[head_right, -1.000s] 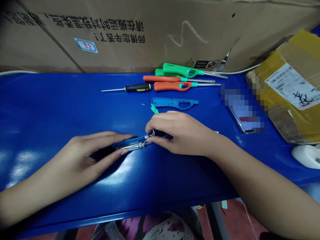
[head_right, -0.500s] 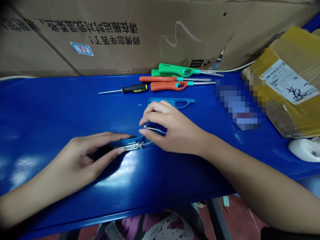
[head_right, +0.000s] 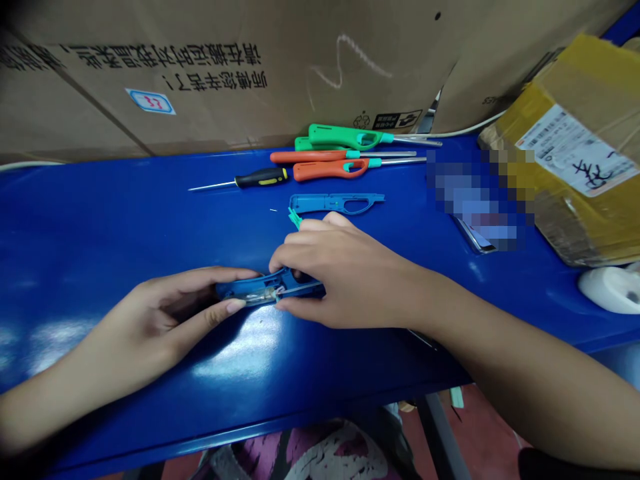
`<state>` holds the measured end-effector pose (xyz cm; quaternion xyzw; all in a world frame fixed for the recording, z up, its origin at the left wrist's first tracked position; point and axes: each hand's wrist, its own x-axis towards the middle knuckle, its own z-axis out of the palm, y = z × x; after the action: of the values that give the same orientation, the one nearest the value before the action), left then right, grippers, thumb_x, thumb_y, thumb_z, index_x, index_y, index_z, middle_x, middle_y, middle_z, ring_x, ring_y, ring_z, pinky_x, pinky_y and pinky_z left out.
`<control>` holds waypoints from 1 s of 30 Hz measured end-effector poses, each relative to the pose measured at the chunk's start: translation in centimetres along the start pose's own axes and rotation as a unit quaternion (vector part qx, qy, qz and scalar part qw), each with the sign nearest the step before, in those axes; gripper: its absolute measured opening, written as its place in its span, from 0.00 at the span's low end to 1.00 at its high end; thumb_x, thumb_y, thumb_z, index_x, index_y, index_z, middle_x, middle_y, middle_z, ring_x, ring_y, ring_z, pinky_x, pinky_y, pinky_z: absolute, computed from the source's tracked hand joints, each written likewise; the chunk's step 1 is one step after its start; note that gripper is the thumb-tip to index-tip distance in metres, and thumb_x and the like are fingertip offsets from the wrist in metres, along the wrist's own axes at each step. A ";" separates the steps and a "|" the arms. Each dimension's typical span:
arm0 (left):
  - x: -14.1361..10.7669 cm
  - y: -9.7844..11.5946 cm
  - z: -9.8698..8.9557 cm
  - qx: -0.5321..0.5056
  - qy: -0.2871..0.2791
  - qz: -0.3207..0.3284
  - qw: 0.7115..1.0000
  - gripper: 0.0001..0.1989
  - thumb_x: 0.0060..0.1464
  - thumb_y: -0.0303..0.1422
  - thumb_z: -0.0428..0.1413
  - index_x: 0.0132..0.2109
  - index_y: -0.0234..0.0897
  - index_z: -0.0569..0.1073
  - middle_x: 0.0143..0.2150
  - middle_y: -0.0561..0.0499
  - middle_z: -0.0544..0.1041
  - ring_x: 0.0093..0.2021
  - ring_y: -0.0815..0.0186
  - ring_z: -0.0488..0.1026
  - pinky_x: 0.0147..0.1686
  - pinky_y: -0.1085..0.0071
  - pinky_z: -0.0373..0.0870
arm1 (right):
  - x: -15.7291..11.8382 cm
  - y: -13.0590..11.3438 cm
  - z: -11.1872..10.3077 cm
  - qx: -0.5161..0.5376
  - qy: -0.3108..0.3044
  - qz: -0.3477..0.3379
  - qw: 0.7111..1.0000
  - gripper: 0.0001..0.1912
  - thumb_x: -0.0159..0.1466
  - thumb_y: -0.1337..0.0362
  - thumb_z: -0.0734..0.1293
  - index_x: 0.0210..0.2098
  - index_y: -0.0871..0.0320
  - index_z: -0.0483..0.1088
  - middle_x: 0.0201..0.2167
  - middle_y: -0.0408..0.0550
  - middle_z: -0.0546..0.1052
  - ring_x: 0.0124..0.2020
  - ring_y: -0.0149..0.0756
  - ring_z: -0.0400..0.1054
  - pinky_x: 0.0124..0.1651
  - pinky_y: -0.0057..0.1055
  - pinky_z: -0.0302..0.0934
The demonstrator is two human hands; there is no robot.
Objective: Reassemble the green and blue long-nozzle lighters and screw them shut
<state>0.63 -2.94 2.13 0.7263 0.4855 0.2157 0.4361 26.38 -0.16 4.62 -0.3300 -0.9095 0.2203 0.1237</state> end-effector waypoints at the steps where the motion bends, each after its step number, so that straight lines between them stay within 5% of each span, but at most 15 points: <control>1: -0.1 -0.1 0.0 -0.002 -0.001 0.000 1.000 0.15 0.62 0.37 0.58 0.54 0.45 0.78 0.45 0.50 0.84 0.41 0.59 0.82 0.36 0.67 0.80 | 0.0 0.0 0.1 0.005 -0.001 0.000 1.000 0.09 0.66 0.58 0.70 0.43 0.54 0.75 0.37 0.43 0.78 0.42 0.38 0.66 0.48 0.39 0.51; 11: 0.1 0.4 0.1 -0.061 -0.007 -0.043 0.997 0.16 0.58 0.37 0.62 0.53 0.43 0.78 0.50 0.51 0.83 0.48 0.60 0.81 0.49 0.67 0.78 | 0.2 0.5 0.7 0.036 -0.016 0.001 0.999 0.08 0.66 0.60 0.71 0.42 0.55 0.74 0.36 0.41 0.77 0.42 0.36 0.65 0.48 0.36 0.49; 20: -0.2 0.3 0.0 -0.020 -0.009 -0.049 0.999 0.18 0.61 0.41 0.58 0.55 0.41 0.78 0.45 0.47 0.84 0.40 0.57 0.82 0.31 0.70 0.77 | 0.2 0.6 1.1 0.049 -0.012 -0.004 0.999 0.11 0.65 0.58 0.70 0.46 0.54 0.74 0.39 0.42 0.79 0.43 0.38 0.67 0.49 0.37 0.49; 30: 0.1 0.7 0.2 -0.186 -0.042 -0.067 0.979 0.18 0.62 0.35 0.59 0.58 0.36 0.75 0.40 0.47 0.85 0.39 0.63 0.82 0.42 0.72 0.80 | 0.3 0.8 1.3 0.034 -0.019 -0.008 0.999 0.13 0.68 0.57 0.68 0.48 0.54 0.76 0.38 0.43 0.79 0.42 0.38 0.67 0.48 0.37 0.49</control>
<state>1.18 -2.99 2.57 0.6067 0.4662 0.2418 0.5967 26.12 0.11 3.14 -0.3137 -0.9064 0.2565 0.1190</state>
